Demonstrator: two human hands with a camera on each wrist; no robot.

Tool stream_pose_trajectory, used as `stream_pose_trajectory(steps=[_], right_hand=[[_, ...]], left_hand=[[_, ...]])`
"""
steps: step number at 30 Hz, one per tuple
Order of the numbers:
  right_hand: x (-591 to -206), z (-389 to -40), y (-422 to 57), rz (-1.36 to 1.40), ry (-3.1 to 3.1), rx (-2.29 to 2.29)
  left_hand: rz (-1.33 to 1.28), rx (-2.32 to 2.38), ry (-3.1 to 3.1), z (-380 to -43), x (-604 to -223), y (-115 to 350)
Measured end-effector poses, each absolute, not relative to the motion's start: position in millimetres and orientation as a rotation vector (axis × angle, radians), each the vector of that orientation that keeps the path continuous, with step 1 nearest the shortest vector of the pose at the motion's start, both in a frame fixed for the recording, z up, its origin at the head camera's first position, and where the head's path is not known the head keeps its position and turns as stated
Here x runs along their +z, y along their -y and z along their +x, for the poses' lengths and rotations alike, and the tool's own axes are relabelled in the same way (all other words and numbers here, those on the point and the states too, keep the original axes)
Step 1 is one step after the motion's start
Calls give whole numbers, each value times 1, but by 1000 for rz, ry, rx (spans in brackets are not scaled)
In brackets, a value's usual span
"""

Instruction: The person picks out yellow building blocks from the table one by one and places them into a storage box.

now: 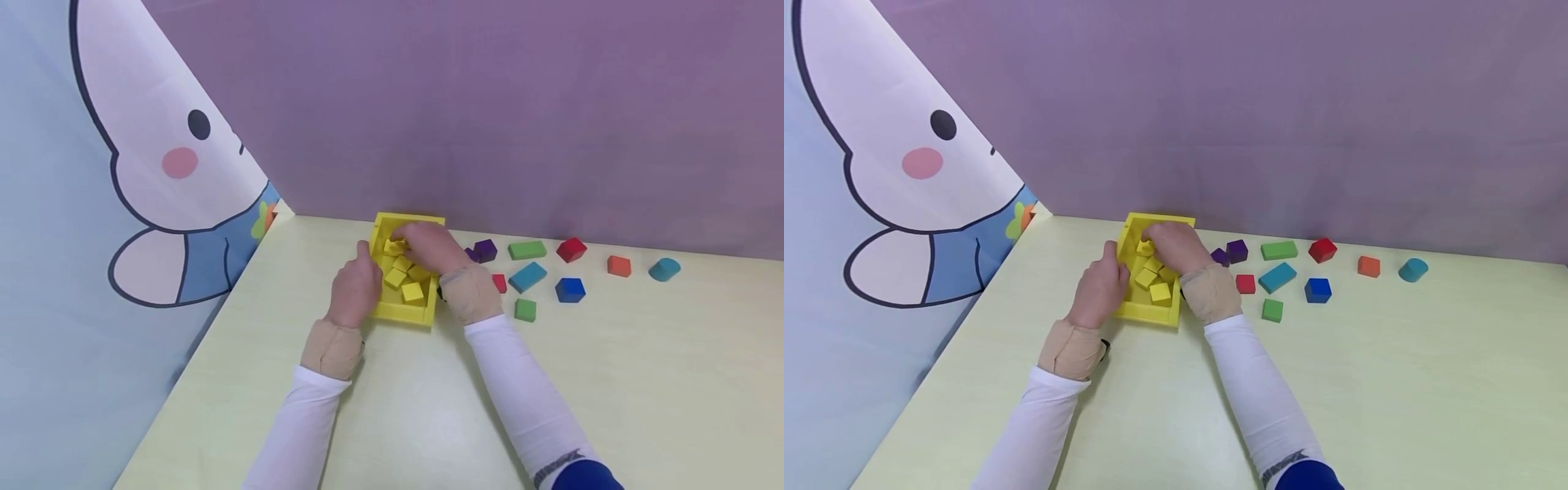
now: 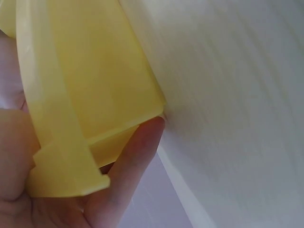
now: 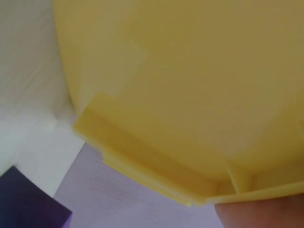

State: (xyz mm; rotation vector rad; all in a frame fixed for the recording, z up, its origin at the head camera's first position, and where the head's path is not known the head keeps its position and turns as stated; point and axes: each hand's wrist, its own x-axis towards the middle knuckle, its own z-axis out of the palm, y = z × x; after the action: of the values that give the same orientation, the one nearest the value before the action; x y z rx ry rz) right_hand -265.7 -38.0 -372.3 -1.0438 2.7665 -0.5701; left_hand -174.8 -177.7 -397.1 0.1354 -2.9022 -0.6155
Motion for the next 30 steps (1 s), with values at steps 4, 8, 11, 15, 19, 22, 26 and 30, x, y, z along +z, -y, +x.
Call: stream_pose_trajectory(steps=[4,8,11,15,19,22,26,30], right_hand=[[-373,-268,36,-1100,-2757,-697],[-377,-269,31,-1166,-2777,-875],[-380,-267,25,-1224,-2817,-980],[-380,-263,16,-1285,-2871,-1101],[-376,-258,5,-1310,-2916,-1171],[-374,-252,-4,-1316,-2930,-1183],[-374,-240,-17,-1278,-2954,-1190],[-372,-230,-32,-1187,-3016,-1171]], left_hand=[[143,-613,2899,-177,-396,179],[156,-618,2917,-179,-395,181],[162,-613,2934,-180,-395,184],[167,-605,2943,-183,-394,186],[158,-609,2940,-188,-392,187],[168,-610,2956,-187,-392,189],[184,-597,2978,-185,-394,194],[206,-566,2946,-182,-393,202]])
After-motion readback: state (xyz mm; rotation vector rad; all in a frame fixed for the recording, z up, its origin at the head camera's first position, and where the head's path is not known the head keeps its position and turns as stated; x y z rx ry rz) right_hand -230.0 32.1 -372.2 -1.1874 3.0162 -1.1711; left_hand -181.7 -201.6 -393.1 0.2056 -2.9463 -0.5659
